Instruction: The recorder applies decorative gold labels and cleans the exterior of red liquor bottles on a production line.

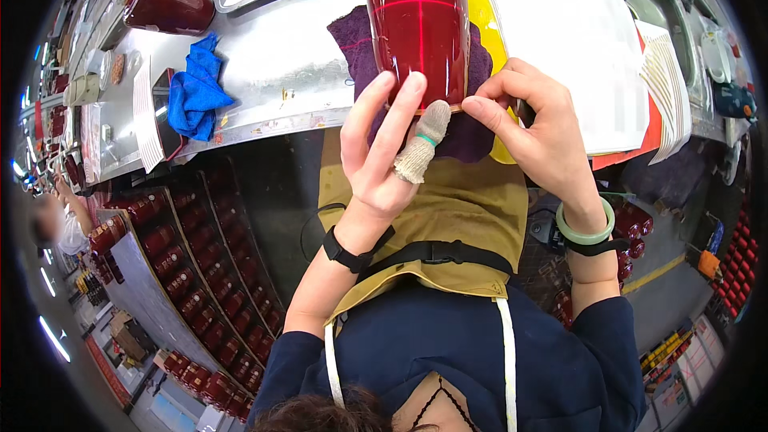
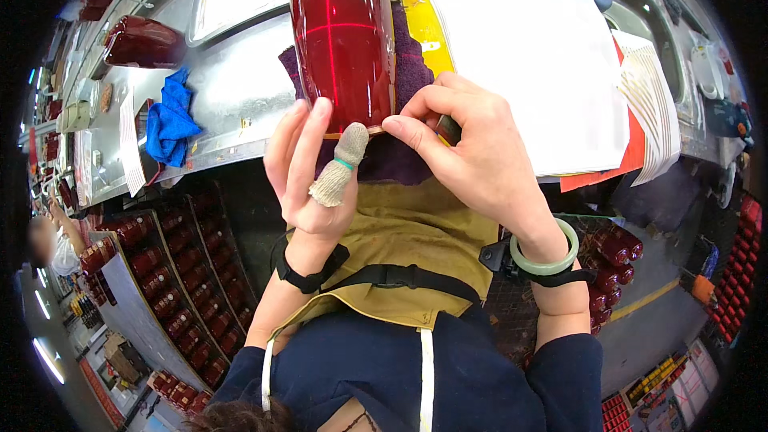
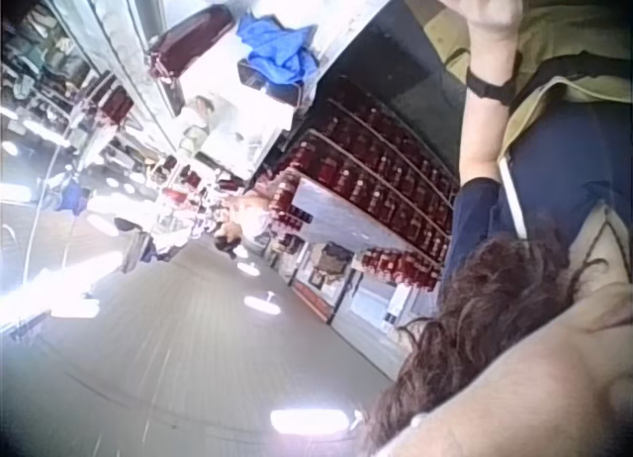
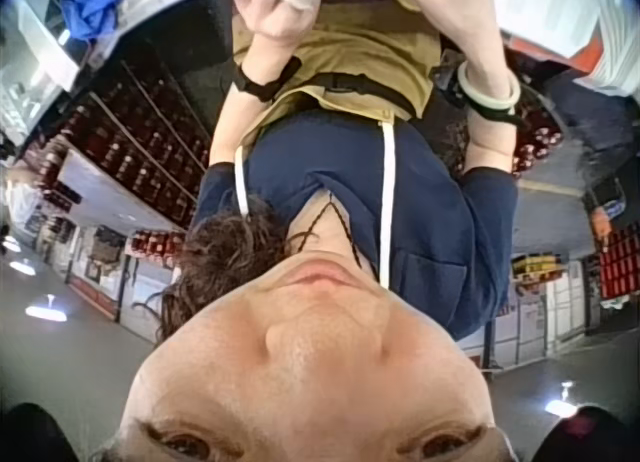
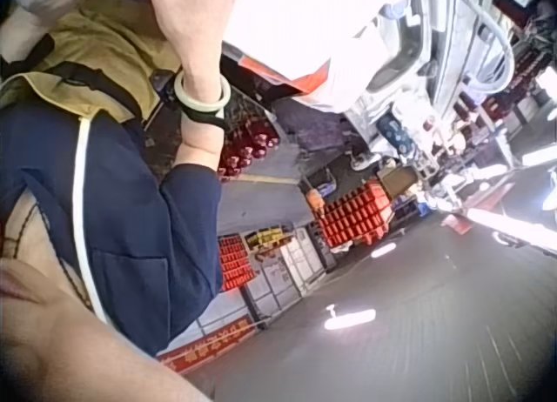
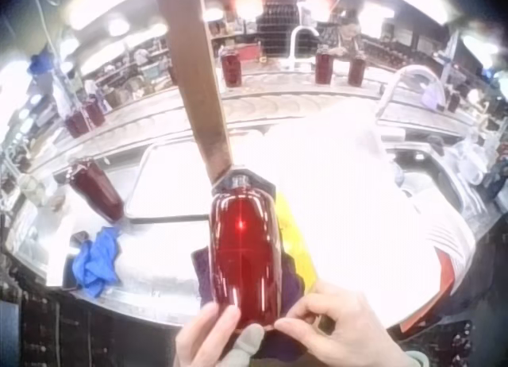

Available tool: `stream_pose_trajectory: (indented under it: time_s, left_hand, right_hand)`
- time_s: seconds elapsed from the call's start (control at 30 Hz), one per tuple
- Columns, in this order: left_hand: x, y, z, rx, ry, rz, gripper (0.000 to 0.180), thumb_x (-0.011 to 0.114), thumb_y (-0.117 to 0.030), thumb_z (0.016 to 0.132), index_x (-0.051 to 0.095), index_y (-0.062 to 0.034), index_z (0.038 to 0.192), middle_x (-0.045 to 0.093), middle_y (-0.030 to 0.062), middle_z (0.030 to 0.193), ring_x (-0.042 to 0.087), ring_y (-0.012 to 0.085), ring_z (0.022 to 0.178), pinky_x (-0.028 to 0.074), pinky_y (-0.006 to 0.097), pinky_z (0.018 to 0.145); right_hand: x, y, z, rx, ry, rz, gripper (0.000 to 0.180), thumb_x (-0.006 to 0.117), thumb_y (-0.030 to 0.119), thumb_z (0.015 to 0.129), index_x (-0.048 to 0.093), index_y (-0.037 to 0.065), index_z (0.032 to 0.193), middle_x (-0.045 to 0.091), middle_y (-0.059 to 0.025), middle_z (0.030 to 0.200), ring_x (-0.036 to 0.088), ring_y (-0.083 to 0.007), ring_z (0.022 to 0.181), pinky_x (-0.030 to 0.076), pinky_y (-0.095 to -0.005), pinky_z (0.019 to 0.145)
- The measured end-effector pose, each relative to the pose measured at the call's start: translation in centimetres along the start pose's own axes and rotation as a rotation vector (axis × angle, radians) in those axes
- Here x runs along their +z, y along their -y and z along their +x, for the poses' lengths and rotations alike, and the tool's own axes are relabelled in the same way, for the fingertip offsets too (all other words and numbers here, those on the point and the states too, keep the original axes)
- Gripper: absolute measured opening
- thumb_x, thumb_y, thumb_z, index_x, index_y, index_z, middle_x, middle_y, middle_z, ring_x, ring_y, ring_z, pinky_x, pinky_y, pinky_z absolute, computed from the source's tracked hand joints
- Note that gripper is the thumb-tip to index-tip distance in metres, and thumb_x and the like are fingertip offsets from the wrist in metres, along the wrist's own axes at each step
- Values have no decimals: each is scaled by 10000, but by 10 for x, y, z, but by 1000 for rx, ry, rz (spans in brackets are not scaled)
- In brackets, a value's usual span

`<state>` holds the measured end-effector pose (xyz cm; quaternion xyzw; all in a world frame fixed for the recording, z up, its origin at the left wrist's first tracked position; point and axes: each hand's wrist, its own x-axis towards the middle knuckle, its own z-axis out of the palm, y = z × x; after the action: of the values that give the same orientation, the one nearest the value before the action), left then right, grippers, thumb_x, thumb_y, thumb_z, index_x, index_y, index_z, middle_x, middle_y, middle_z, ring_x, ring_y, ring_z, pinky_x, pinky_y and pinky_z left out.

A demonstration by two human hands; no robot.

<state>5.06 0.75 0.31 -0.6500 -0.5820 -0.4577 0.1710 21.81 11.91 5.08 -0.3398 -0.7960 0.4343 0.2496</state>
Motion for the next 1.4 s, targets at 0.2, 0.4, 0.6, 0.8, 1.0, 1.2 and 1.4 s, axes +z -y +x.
stream_pose_trajectory:
  time_s: [0.2,0.4,0.6,0.8,1.0,1.2,1.4]
  left_hand:
    - [7,10,-14,-243,-139,-177,317,791,120,774,720,79,1080,753,174,1153,728,363,1088,622,388,894]
    - [3,14,-11,-128,-105,-136,391,792,139,768,703,97,1147,736,206,1180,719,375,1108,608,409,939]
    - [1,11,-14,-119,-79,-127,416,788,133,798,684,104,1200,724,210,1200,709,359,1111,603,406,949]
    - [1,8,-8,-46,-54,-40,478,827,84,782,677,79,1236,721,179,1210,693,319,1113,600,376,927]
    - [-2,3,6,-11,-17,-41,395,821,71,795,705,76,1172,728,171,1199,690,328,1120,612,361,900]
    - [5,9,-7,-115,-103,-94,303,819,101,783,721,95,1069,745,189,1142,723,356,1057,621,392,904]
    - [9,8,-12,-217,-144,-161,332,814,119,758,730,53,1072,750,165,1161,710,342,1110,620,369,872]
  right_hand:
    - [2,10,0,69,36,50,159,770,103,899,689,-25,851,598,-59,780,540,-148,722,429,-292,680]
    - [4,9,-1,-8,0,51,164,791,121,890,705,-18,874,600,-82,749,523,-164,599,429,-318,584]
    - [6,7,1,-27,-16,39,156,793,115,887,709,-16,873,594,-81,742,519,-165,588,422,-323,573]
    - [7,6,2,-36,-16,15,160,801,116,880,710,-14,861,587,-79,729,516,-164,583,416,-326,568]
    - [6,8,1,-38,-23,11,159,809,113,871,711,-13,858,582,-81,724,516,-167,581,415,-331,566]
    - [0,1,-1,19,-86,-34,167,780,122,897,705,-22,864,625,-88,762,566,-172,652,454,-306,627]
    - [13,8,-7,195,-111,191,190,759,150,935,687,-22,898,625,-45,759,528,-117,669,442,-278,640]
